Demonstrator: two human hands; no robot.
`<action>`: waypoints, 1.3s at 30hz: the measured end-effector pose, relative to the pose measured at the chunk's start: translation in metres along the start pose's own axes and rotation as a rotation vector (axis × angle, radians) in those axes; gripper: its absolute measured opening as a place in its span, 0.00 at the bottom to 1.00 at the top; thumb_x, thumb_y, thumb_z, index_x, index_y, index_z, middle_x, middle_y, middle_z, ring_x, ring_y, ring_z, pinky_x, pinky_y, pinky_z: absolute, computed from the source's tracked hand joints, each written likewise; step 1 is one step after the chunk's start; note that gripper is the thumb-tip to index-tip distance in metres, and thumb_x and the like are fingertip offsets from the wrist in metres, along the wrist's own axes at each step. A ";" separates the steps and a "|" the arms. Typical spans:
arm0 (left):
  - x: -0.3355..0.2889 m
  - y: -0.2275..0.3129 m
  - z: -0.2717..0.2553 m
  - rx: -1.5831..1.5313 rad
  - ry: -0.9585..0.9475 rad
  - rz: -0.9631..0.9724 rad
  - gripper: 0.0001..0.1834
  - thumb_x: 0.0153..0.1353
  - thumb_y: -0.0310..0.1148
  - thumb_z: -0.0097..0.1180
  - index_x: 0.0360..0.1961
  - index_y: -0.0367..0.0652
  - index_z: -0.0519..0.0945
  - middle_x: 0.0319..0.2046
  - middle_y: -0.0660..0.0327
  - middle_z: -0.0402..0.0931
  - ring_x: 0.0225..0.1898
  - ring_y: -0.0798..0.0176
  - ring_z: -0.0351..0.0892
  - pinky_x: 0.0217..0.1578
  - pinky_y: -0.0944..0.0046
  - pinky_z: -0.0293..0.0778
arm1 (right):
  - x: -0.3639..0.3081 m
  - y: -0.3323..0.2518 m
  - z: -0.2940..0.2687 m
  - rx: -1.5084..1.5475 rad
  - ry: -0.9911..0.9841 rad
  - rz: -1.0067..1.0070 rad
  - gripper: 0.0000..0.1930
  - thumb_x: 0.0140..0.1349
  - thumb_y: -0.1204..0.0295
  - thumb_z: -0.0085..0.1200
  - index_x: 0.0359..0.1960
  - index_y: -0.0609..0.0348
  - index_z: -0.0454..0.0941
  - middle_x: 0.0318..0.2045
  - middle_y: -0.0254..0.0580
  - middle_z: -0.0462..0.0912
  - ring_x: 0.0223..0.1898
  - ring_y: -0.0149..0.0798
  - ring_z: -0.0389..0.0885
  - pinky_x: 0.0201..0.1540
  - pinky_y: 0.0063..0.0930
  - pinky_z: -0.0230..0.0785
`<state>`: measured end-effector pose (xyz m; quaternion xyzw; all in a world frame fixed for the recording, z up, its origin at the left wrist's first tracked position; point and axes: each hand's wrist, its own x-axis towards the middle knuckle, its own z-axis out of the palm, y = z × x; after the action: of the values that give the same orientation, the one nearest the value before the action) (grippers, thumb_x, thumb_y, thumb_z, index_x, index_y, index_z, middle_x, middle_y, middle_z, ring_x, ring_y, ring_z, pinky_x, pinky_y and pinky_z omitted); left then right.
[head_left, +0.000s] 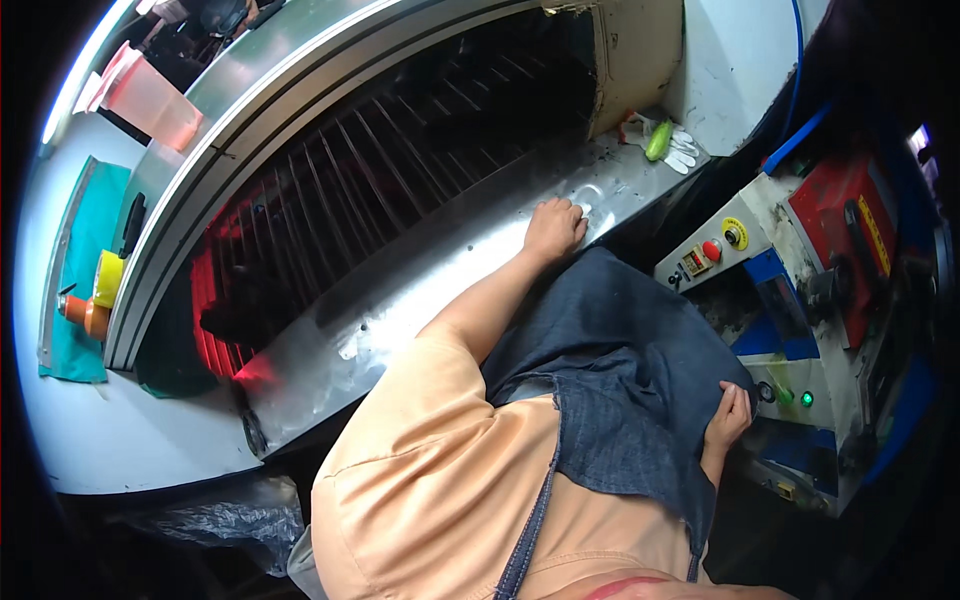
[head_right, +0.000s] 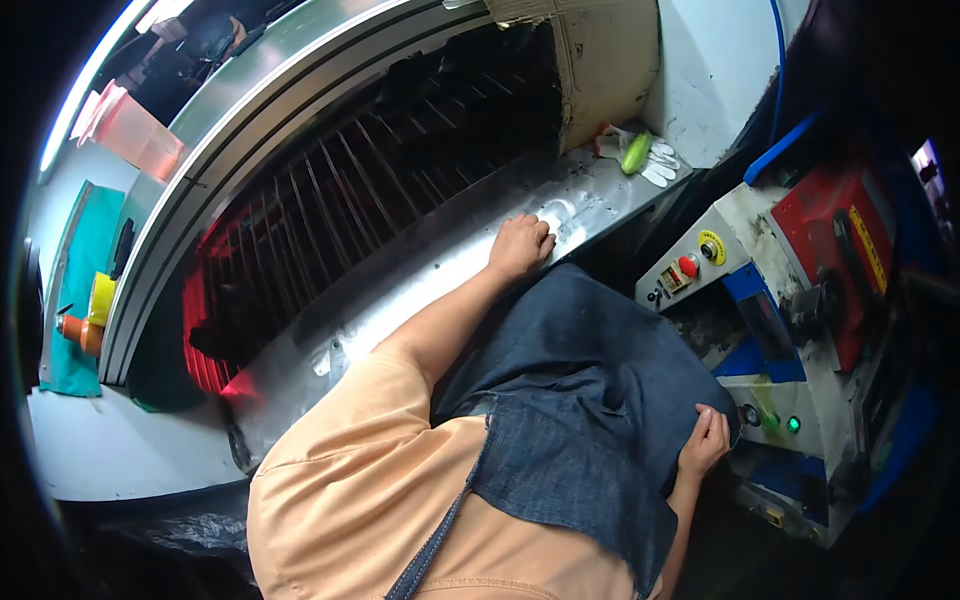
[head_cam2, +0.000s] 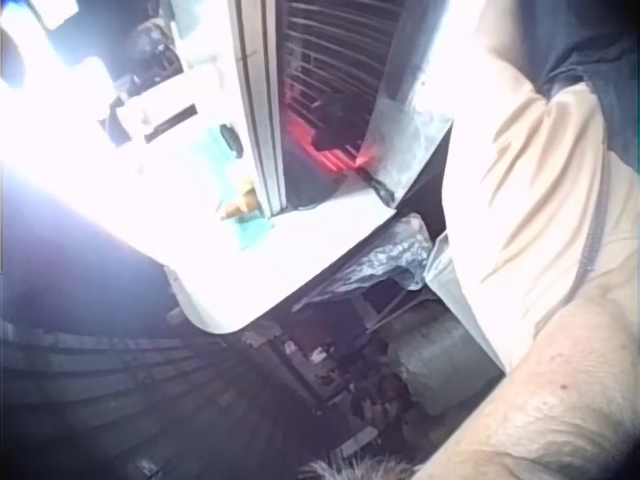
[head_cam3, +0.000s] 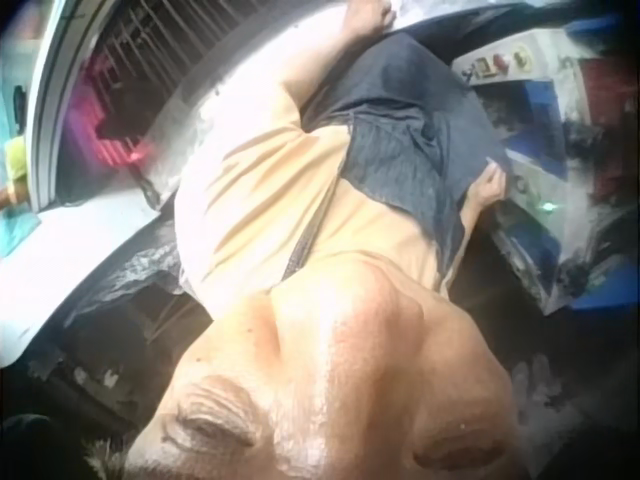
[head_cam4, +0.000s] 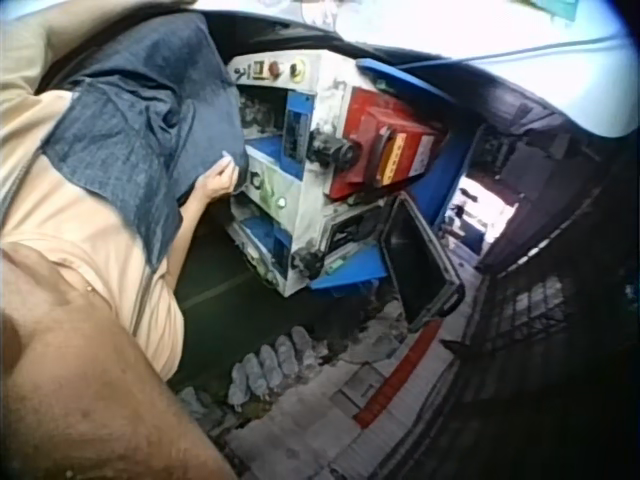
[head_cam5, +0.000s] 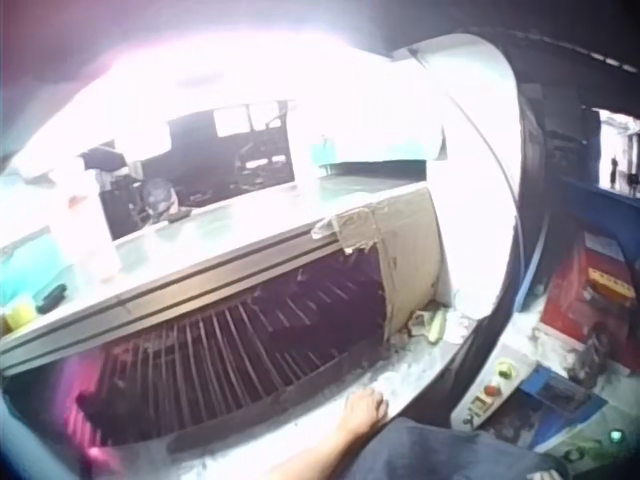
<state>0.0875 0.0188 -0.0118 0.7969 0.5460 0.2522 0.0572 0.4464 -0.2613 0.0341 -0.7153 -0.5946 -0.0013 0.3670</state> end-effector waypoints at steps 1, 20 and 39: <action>0.000 0.001 -0.001 -0.003 -0.001 -0.001 0.11 0.60 0.40 0.56 0.30 0.44 0.81 0.33 0.56 0.78 0.43 0.52 0.76 0.46 0.52 0.69 | 0.000 0.000 0.000 -0.002 -0.001 -0.001 0.13 0.71 0.70 0.46 0.34 0.64 0.81 0.31 0.48 0.82 0.35 0.52 0.80 0.40 0.42 0.70; 0.003 -0.001 0.000 -0.065 0.023 0.001 0.11 0.60 0.39 0.56 0.28 0.43 0.80 0.32 0.54 0.77 0.42 0.50 0.75 0.46 0.51 0.69 | -0.001 0.002 0.000 -0.008 0.018 0.002 0.12 0.70 0.70 0.47 0.32 0.62 0.82 0.29 0.47 0.82 0.33 0.53 0.80 0.37 0.42 0.70; 0.002 -0.011 0.013 -0.064 0.150 0.118 0.13 0.54 0.34 0.60 0.19 0.37 0.74 0.24 0.49 0.73 0.31 0.43 0.74 0.36 0.46 0.69 | 0.004 -0.006 -0.006 0.031 0.084 0.019 0.09 0.65 0.72 0.53 0.28 0.59 0.82 0.24 0.44 0.80 0.29 0.48 0.80 0.35 0.39 0.70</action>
<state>0.0849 0.0272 -0.0265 0.8042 0.4927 0.3312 0.0266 0.4453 -0.2608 0.0428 -0.7146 -0.5717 -0.0186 0.4028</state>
